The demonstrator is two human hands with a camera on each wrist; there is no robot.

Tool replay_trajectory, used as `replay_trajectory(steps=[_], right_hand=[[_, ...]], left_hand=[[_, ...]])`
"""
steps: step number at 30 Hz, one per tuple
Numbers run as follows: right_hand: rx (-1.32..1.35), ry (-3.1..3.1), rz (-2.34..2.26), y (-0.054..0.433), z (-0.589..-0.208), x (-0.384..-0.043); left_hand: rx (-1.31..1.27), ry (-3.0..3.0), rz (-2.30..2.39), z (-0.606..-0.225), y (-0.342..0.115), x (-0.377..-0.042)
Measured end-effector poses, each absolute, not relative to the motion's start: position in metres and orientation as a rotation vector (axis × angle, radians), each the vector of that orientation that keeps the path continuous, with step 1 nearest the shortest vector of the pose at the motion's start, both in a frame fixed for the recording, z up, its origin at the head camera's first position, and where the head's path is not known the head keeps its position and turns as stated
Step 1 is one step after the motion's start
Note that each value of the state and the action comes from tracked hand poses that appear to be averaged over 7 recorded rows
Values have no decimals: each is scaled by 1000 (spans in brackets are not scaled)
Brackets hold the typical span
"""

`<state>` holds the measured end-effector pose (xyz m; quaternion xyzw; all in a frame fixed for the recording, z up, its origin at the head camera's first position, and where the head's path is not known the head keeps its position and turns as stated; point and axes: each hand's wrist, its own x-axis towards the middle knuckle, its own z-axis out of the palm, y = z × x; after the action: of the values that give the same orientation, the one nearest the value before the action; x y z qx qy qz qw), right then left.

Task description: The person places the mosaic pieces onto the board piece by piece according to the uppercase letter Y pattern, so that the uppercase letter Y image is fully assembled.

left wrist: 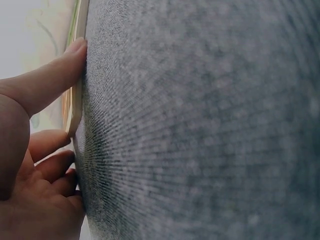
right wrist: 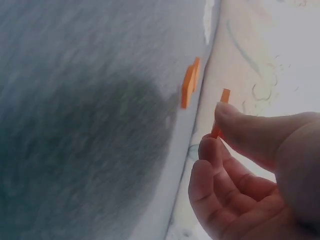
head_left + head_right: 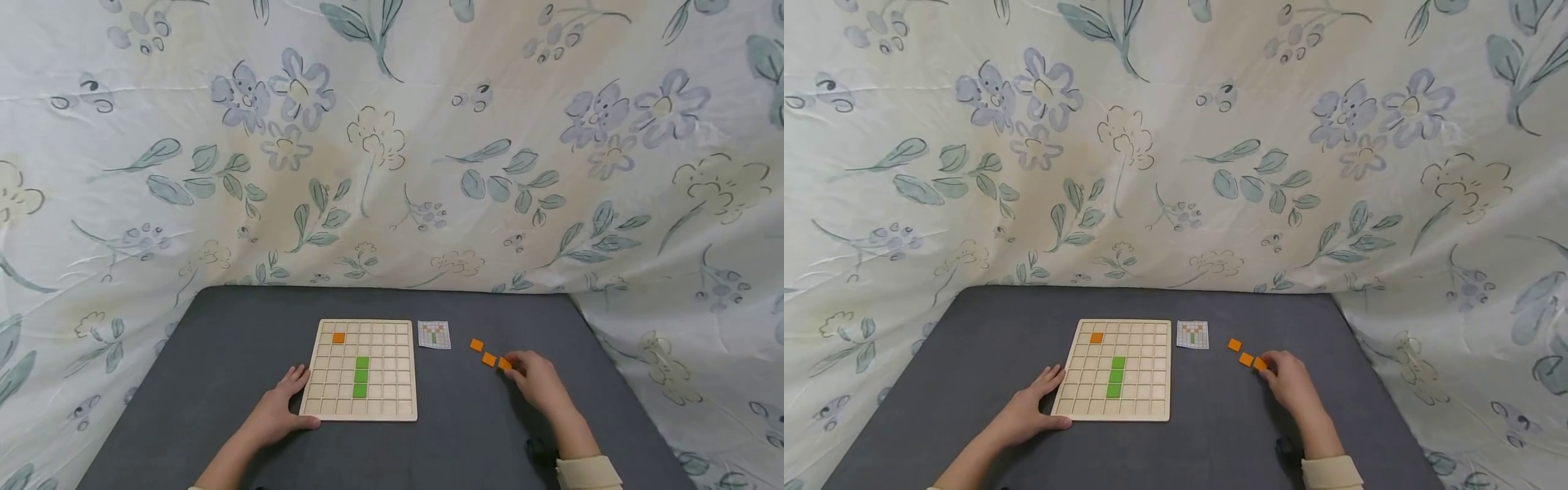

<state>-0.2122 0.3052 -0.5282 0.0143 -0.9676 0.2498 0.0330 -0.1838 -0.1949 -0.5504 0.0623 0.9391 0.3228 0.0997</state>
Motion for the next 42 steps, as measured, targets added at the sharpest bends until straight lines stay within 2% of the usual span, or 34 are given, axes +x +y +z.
replay_trajectory(steps=[15, 42], right_hand=[[230, -2892, 799, 269, -515, -216], [319, -2876, 863, 196, -512, -235]], left_hand=[[174, 2779, 928, -551, -195, -183], [192, 2794, 942, -551, -194, -184]])
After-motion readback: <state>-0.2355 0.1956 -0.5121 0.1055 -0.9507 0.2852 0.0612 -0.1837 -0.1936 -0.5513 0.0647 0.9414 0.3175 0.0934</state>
